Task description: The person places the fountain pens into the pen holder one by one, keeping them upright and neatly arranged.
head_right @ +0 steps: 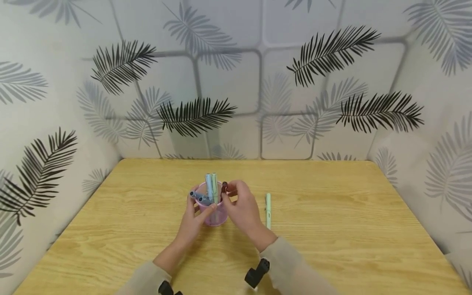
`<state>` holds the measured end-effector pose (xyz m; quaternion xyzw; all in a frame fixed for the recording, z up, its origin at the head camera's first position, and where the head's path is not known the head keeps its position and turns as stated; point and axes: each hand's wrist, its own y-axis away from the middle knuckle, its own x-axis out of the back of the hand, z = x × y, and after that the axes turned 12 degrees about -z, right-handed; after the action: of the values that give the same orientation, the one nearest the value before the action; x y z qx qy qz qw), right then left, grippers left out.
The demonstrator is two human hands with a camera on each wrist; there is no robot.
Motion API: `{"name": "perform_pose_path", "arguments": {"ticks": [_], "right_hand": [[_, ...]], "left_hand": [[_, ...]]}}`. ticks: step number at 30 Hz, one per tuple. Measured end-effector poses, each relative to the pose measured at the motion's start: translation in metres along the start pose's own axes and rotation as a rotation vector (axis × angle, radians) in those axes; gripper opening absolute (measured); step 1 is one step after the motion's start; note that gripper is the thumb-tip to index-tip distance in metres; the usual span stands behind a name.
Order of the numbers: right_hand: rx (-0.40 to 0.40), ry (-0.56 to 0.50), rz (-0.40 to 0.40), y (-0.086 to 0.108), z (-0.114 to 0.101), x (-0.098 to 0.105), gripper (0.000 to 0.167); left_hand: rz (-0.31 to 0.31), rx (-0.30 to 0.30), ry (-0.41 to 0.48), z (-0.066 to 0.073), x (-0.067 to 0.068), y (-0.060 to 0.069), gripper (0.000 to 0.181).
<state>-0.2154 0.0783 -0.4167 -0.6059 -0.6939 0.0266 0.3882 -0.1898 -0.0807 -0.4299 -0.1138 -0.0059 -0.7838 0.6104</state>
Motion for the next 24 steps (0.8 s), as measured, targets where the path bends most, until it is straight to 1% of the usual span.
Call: {"name": "perform_pose_path", "arguments": {"ticks": [5, 11, 14, 19, 24], "right_hand": [[-0.029, 0.014, -0.012, 0.0005, 0.0009, -0.0003, 0.018], [-0.044, 0.009, -0.043, 0.0007, 0.0043, -0.0016, 0.011], [-0.053, 0.017, -0.055, 0.0015, 0.0061, -0.0026, 0.011], [-0.068, 0.025, -0.054, 0.0023, 0.0078, -0.0027, 0.011], [-0.052, 0.031, -0.044, 0.0033, 0.0092, -0.0005, 0.011]], "left_hand": [[-0.003, 0.003, 0.004, -0.0008, -0.0004, 0.0003, 0.073], [-0.003, -0.007, -0.003, -0.0007, -0.0005, 0.0003, 0.073], [-0.004, -0.007, -0.002, -0.0015, -0.0010, 0.0005, 0.073], [-0.001, -0.002, -0.003, -0.0010, -0.0017, 0.0001, 0.073], [0.003, 0.001, -0.007, 0.0005, -0.0014, 0.0000, 0.073]]}}
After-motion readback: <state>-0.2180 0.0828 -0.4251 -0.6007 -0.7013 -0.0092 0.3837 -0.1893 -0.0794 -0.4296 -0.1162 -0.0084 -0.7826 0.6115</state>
